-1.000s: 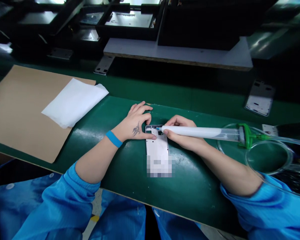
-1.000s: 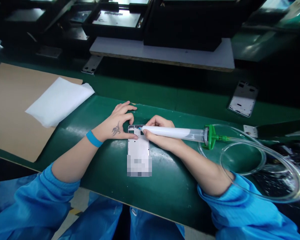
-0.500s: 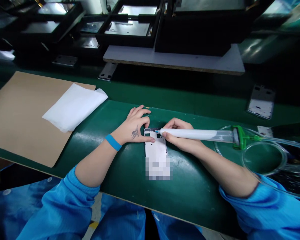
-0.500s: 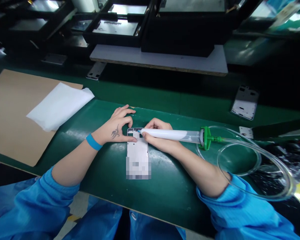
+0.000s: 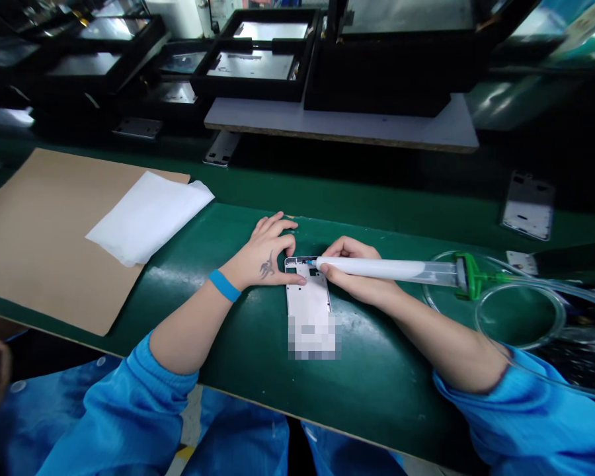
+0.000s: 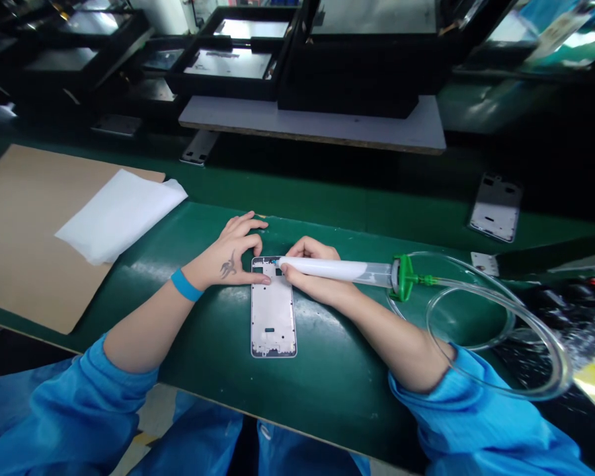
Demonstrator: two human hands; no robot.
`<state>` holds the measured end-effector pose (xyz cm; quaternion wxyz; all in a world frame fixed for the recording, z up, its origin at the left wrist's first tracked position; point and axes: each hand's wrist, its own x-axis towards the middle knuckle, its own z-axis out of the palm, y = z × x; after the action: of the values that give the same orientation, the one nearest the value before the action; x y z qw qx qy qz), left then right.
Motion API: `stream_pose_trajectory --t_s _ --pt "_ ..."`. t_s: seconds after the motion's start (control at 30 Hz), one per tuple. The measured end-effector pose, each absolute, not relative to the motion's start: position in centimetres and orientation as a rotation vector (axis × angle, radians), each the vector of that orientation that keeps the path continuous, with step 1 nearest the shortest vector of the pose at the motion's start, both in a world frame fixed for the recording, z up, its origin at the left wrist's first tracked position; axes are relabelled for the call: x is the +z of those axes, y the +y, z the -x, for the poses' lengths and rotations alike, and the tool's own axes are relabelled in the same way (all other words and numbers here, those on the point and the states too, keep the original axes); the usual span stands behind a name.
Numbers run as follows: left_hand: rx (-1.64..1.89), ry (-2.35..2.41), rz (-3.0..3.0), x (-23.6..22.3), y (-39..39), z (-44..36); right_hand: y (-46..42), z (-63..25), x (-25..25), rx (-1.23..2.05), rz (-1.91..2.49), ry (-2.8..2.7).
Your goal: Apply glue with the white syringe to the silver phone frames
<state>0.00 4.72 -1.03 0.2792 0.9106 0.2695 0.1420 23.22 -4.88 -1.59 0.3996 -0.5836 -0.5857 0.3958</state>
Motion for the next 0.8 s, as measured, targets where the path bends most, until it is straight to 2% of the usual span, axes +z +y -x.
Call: stream_pose_trajectory --t_s 0.8 --pt "0.378 0.708 -2.448 -0.95 4.7 -0.05 -4.93 -22.94 -1.7 0.927 1.511 -1.46"
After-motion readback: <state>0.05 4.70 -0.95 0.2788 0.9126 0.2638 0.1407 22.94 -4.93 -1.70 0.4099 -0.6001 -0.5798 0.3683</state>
